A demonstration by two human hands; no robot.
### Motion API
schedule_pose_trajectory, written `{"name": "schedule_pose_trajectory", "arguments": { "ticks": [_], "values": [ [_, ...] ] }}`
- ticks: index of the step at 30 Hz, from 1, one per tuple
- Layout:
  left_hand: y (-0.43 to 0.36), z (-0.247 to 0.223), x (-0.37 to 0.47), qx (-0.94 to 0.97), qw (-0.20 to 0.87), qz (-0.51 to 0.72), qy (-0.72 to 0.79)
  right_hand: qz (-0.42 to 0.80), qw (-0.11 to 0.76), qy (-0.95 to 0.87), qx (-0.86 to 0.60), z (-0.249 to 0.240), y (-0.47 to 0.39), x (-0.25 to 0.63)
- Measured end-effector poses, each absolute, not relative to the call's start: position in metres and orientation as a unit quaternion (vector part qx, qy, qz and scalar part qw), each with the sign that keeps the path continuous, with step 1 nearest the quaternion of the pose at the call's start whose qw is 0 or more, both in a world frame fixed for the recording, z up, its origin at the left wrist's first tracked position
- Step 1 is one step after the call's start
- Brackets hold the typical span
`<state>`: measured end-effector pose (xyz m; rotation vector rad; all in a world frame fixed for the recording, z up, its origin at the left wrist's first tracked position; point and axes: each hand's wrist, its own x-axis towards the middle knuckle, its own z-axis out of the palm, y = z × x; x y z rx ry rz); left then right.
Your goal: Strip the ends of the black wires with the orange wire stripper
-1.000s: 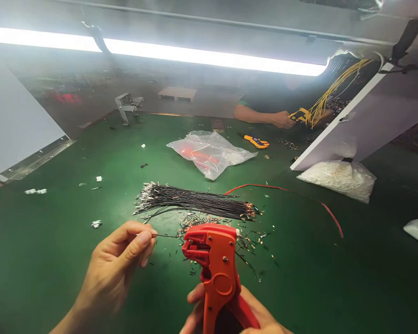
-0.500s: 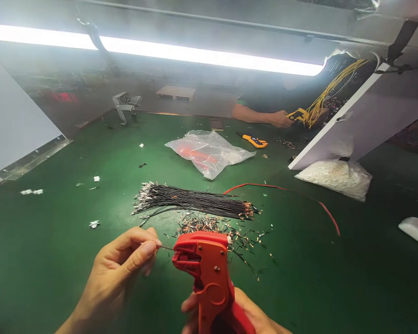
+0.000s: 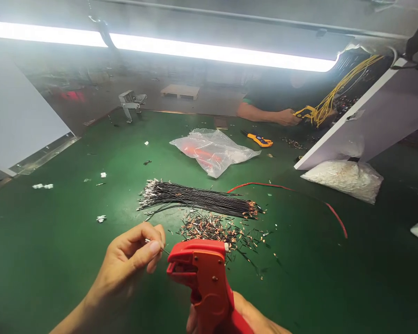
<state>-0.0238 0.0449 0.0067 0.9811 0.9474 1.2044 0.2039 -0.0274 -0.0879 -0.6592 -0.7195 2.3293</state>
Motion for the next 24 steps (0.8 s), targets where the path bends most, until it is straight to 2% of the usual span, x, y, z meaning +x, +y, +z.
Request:
{"name": "schedule_pose_trajectory", "arguments": {
  "ticks": [9, 20, 24],
  "values": [
    [0.045, 0.01, -0.021, 0.427, 0.612, 0.509, 0.429, 0.877, 0.315, -0.311, -0.187, -0.059, -0.019, 0.208],
    [0.051, -0.001, -0.021, 0.356, 0.685, 0.476, 0.422, 0.876, 0.36, -0.301, -0.113, -0.072, -0.023, 0.202],
    [0.051, 0.001, -0.018, 0.334, 0.698, 0.465, 0.431, 0.874, 0.375, -0.281, -0.129, -0.078, -0.026, 0.2]
  ]
}}
